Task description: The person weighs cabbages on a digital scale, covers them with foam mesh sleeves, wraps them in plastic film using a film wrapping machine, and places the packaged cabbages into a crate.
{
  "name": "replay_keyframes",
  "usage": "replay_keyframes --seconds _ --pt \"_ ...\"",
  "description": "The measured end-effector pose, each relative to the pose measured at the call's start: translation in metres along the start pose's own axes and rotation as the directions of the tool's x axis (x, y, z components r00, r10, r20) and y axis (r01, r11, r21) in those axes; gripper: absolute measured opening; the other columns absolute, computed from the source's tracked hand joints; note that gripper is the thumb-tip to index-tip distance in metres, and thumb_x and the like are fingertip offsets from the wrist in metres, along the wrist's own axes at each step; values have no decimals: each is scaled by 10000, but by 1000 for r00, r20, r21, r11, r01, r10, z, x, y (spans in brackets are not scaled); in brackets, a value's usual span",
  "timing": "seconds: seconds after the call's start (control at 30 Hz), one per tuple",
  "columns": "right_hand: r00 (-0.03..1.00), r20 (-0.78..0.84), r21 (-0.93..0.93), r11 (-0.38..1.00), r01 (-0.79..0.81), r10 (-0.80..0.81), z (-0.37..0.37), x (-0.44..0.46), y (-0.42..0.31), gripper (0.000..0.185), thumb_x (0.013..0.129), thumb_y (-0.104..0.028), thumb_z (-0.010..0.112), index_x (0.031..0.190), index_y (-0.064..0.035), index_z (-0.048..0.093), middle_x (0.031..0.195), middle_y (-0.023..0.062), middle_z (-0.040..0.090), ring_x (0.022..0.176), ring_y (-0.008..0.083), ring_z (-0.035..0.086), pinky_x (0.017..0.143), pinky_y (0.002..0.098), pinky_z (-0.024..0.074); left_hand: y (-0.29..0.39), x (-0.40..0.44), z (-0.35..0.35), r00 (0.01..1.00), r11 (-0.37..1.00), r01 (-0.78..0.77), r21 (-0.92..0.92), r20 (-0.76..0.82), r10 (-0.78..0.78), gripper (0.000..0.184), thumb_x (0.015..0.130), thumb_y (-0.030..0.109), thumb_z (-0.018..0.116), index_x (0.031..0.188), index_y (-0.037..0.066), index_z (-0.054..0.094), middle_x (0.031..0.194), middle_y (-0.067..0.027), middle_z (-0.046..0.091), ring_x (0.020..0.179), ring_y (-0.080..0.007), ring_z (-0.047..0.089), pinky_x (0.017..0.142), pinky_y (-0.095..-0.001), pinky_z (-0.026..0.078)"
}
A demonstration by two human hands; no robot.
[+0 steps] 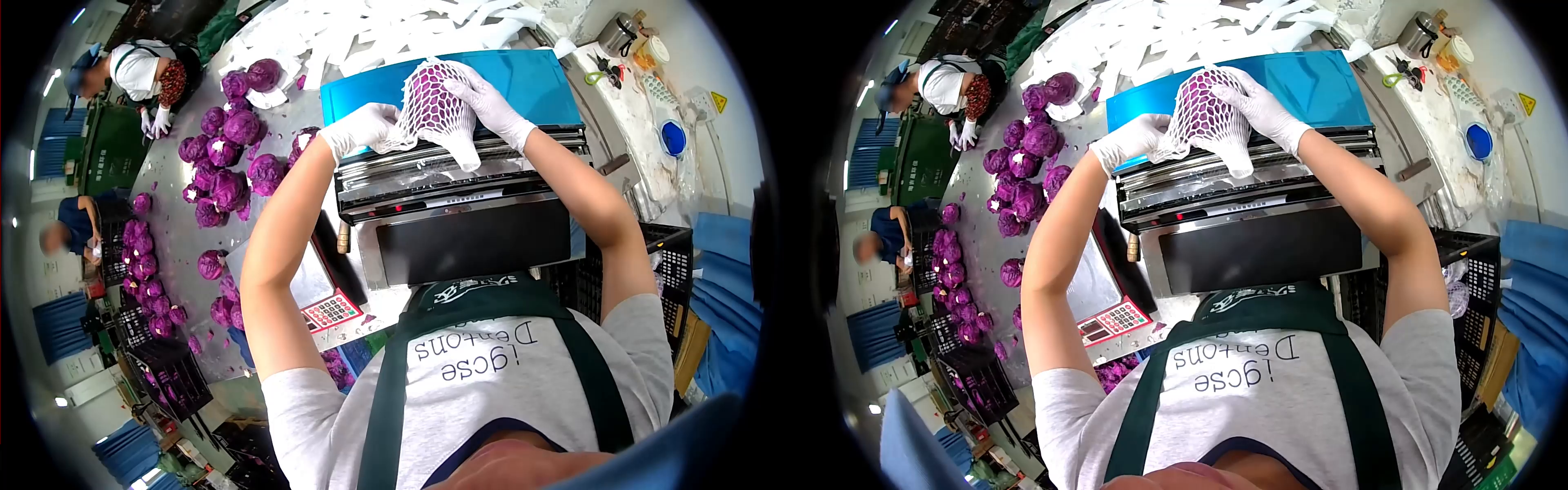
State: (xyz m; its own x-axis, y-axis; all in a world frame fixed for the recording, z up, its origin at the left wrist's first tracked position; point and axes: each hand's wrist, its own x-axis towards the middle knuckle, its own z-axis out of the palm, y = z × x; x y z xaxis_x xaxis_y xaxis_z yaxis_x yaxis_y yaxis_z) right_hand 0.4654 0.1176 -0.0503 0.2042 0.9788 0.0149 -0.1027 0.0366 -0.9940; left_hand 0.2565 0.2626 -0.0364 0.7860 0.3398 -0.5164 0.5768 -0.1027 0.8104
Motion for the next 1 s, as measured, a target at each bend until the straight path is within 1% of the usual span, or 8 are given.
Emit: replay_keyframes --seconds 0.17,0.3,0.4,0.47,0.57,0.7,0.87,1.0 --pt "999 32 56 998 -3 1 -2 -1 -1 618 911 -384 622 1377 -39 408 1296 92 516 1229 168 458 1068 300 338 -7 -1 -23 924 977 -106 183 -345 165 215 776 141 754 913 9 655 792 -37 652 676 -76 563 619 -215 469" --pt "1000 22 43 999 -1 0 -3 0 0 610 914 -385 617 1374 -38 417 1294 89 522 1233 166 455 1074 297 329 -11 -14 -76 672 855 -375 -358 -740 -16 361 822 171 720 1114 -2 595 965 -90 641 796 -182 627 719 -301 531" --pt "1000 10 32 999 -22 21 0 -2 -5 614 911 -393 618 1378 -47 420 1298 85 523 1235 165 456 1076 302 329 -34 -20 -118 716 523 -443 -729 -638 -284 544 863 352 663 1261 10 519 1163 -137 587 1084 -233 560 921 -348 465" --pt "1000 1 47 999 -14 14 2 -1 -6 616 903 -399 627 1365 -46 423 1274 81 536 1205 160 477 1056 301 353 -40 -13 -89 568 888 -422 -182 -816 103 584 861 359 666 1311 28 495 1197 -126 585 1142 -233 532 974 -350 424" --pt "1000 5 19 1000 -10 10 1 0 -3 553 909 -395 622 1320 -63 460 1252 68 549 1180 151 489 1041 298 364 9 -29 -26 770 950 -307 61 -571 286 659 855 350 684 1399 74 434 1292 -117 552 1209 -236 499 1003 -340 399" --pt "999 -25 17 1000 -22 23 3 -3 -5 608 905 -410 625 1350 -42 435 1286 84 529 1215 162 467 1067 306 337 22 -11 19 748 864 -413 287 -433 502 584 855 279 702 1355 56 496 1325 -103 539 1238 -202 475 998 -323 404" --pt "998 -61 4 1000 20 -20 1 -5 2 602 905 -406 628 1340 -39 433 1258 87 550 1195 165 485 1051 308 358 11 -1 10 892 866 -416 -278 -313 328 214 856 135 691 1034 29 637 1067 -42 631 973 -114 565 914 -268 434" --pt "998 -59 7 1000 5 -5 -2 -5 4 595 903 -405 631 1339 -48 438 1258 82 550 1193 163 483 1052 305 353 11 -10 3 771 810 -581 -84 -376 514 52 861 85 642 894 45 639 1030 -40 635 946 -108 569 898 -267 436"
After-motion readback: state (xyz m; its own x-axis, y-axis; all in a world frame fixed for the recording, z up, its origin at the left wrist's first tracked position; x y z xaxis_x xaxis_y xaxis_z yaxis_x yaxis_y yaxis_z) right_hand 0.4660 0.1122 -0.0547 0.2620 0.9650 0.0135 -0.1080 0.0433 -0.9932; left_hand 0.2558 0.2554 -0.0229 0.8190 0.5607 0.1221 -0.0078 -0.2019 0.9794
